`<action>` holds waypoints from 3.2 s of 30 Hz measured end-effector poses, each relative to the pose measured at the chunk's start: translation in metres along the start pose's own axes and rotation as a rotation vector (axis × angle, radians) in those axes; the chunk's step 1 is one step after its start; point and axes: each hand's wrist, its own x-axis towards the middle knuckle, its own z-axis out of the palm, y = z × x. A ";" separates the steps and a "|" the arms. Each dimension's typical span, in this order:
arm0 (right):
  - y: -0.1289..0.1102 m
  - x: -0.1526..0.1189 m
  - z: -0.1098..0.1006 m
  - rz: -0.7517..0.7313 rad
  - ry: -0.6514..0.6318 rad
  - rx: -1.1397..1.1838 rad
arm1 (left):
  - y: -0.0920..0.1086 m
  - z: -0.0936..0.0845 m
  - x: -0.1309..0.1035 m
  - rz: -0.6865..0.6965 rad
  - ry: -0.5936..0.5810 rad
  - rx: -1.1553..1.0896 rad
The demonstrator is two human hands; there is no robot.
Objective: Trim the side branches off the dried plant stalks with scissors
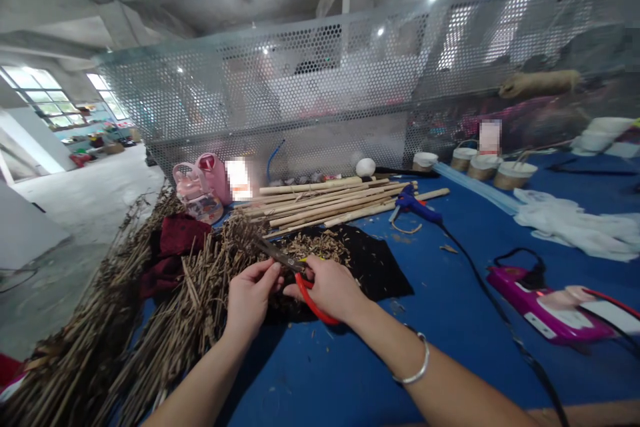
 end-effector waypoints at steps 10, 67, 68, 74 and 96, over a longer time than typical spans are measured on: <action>-0.003 -0.004 -0.003 -0.122 0.005 0.014 | 0.005 0.000 -0.001 0.016 -0.020 0.009; -0.006 -0.009 0.009 -0.050 0.047 0.040 | 0.006 -0.004 -0.006 0.256 -0.098 0.313; -0.006 -0.009 0.009 -0.042 0.048 0.036 | 0.006 -0.004 -0.006 0.256 -0.092 0.319; -0.008 -0.009 0.007 0.004 0.046 0.021 | 0.008 -0.005 -0.005 0.263 -0.072 0.336; 0.000 -0.005 0.012 -0.009 0.018 0.026 | 0.003 -0.010 -0.002 0.399 -0.101 0.611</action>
